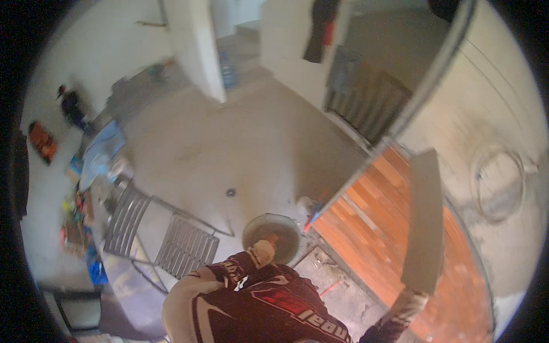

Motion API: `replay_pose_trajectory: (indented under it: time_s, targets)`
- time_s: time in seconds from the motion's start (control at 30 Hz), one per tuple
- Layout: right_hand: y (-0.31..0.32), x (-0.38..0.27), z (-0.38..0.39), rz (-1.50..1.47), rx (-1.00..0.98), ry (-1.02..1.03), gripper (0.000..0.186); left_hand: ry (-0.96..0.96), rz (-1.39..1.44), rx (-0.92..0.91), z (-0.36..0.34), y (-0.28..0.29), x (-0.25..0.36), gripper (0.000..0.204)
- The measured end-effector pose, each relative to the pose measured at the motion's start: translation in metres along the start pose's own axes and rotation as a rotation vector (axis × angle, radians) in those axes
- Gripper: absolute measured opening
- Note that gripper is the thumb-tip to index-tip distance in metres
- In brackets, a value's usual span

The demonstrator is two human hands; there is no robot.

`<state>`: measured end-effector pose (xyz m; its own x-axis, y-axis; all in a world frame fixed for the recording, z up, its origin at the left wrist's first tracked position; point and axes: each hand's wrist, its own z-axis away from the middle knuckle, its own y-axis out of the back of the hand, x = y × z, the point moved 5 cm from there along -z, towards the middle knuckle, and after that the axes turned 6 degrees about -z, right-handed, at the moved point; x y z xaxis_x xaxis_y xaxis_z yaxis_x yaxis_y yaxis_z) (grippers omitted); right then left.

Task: The person scoops plaster from a bucket using a trowel and applies it to a brick wall, smoothing the surface with a trowel. The person repeatedly scoops and spreads the plaster across the wall area.

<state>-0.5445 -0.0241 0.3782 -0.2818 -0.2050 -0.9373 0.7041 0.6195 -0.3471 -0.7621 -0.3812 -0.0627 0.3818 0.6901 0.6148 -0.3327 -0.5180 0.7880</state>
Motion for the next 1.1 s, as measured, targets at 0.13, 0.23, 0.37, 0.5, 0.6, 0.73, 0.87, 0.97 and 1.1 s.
replay_pose_trajectory:
  time_s: [0.13, 0.23, 0.37, 0.5, 0.6, 0.73, 0.87, 0.97, 1.1]
  targets:
    - [-0.018, -0.015, 0.0, -0.083, -0.001, 0.076, 0.044, 0.304, 0.399, -0.026, 0.0, 0.021, 0.005, 0.025]
    - [-0.043, -0.032, -0.002, -0.116, -0.025, 0.137, 0.044, 0.964, 0.953, -0.225, 0.0, -0.034, -0.022, 0.018]
    - [-0.059, -0.037, -0.01, -0.343, -0.065, 0.09, 0.045, 1.051, 1.105, -0.106, -0.001, -0.012, 0.012, 0.015]
    - [-0.058, -0.025, -0.019, -0.206, -0.013, 0.158, 0.047, 1.071, 1.138, -0.142, 0.003, 0.002, 0.031, 0.017]
    - [-0.054, -0.019, -0.027, -0.343, -0.007, 0.091, 0.049, 0.962, 1.128, -0.239, 0.004, 0.007, 0.036, 0.018]
    - [-0.033, -0.025, -0.028, 0.042, 0.097, 0.19, 0.051, 1.064, 0.981, -0.397, 0.002, 0.002, 0.026, 0.024]
    - [-0.013, -0.031, -0.02, -0.224, 0.116, 0.153, 0.043, 1.179, 1.169, -0.252, 0.005, 0.0, 0.035, 0.016]
    - [0.006, -0.047, -0.011, -0.068, 0.152, 0.243, 0.04, 1.12, 1.072, -0.363, 0.002, -0.004, 0.032, 0.015]
    - [0.052, -0.069, -0.002, 0.167, 0.186, 0.267, 0.04, 1.177, 1.078, -0.386, -0.001, -0.011, 0.03, 0.014]
